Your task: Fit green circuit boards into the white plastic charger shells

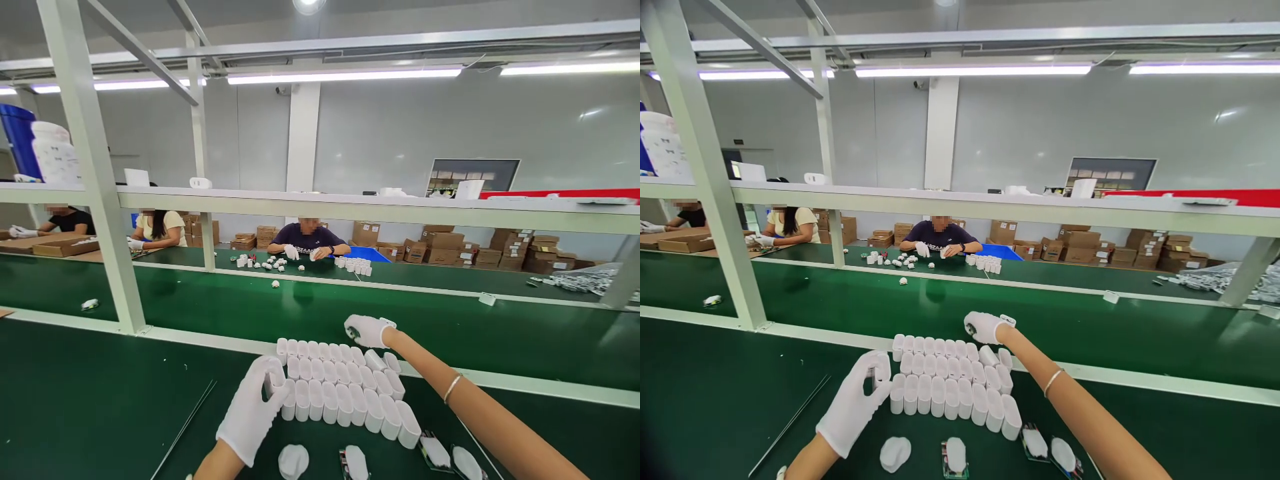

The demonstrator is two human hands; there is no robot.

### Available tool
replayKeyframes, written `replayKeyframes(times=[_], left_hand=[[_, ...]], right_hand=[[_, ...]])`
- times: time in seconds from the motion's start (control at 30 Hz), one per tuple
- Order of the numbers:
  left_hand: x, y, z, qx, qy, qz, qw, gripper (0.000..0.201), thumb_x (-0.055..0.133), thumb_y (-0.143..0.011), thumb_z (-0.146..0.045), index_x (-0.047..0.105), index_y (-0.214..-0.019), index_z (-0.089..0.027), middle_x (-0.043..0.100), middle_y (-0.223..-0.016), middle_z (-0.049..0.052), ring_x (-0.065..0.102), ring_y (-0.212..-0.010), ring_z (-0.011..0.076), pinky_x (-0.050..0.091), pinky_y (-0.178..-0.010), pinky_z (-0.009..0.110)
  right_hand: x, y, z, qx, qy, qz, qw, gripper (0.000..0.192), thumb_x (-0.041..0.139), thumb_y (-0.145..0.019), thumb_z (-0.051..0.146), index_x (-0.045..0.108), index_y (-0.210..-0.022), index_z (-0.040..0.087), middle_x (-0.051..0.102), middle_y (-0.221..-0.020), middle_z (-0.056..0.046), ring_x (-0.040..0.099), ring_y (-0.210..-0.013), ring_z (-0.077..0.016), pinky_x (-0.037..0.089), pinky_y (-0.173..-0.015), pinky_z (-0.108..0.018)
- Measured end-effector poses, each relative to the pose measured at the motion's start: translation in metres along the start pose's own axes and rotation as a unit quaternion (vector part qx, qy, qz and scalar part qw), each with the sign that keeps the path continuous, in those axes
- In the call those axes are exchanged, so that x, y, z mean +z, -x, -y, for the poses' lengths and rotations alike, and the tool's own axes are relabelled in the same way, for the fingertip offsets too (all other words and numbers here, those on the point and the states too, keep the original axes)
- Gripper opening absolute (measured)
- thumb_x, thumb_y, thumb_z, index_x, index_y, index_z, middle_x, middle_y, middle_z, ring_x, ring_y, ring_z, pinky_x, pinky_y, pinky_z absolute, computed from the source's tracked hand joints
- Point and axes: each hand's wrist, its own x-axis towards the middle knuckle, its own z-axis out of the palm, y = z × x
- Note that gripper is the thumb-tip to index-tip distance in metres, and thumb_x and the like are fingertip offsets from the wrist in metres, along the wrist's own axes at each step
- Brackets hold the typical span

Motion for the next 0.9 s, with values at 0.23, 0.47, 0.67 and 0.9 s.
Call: replayKeyframes(times=[0.23,0.47,0.67,0.9], left_hand=[[0.001,0.009,-0.010,-0.026,0.047,-0.028,0.998,0.056,0.063,-0.073,-0.021,0.048,-0.127,-0.022,0.059,-0.131,0.009,0.060,-0.113,0.0247,0.048,-0.099,0.043],[0.005,0.025,-0.019,0.013,0.053,-0.016,0.998,0.060,0.070,-0.071,-0.022,0.050,-0.127,-0.021,0.061,-0.130,0.011,0.059,-0.118,0.0278,0.046,-0.104,0.047],[-0.003,0.032,-0.032,0.036,0.087,0.030,0.995,0.044,0.068,-0.078,-0.032,0.059,-0.118,-0.019,0.061,-0.127,0.014,0.057,-0.119,0.0294,0.046,-0.102,0.046],[-0.011,0.034,-0.034,-0.050,0.317,0.156,0.934,0.051,0.055,-0.084,-0.063,0.063,-0.100,-0.016,0.068,-0.083,0.007,0.066,-0.066,0.0184,0.055,-0.058,0.027]], right_hand=[[-0.006,0.029,0.020,-0.042,-0.150,-0.108,0.982,0.026,0.052,-0.097,0.036,0.061,-0.105,0.012,0.063,-0.098,-0.004,0.062,-0.076,-0.0116,0.055,-0.067,-0.026],[0.017,0.082,0.077,-0.130,-0.250,-0.087,0.955,0.027,0.065,-0.078,0.024,0.059,-0.104,0.021,0.066,-0.098,-0.004,0.064,-0.079,-0.0166,0.055,-0.071,-0.032],[0.008,0.099,0.111,-0.163,-0.250,-0.095,0.950,0.031,0.056,-0.068,0.004,0.057,-0.091,0.026,0.068,-0.086,0.003,0.064,-0.085,-0.0173,0.052,-0.089,-0.035],[0.018,0.102,0.102,-0.146,-0.419,-0.028,0.896,0.032,0.061,-0.075,0.011,0.054,-0.104,0.021,0.062,-0.114,-0.007,0.063,-0.103,-0.0152,0.056,-0.085,-0.029]])
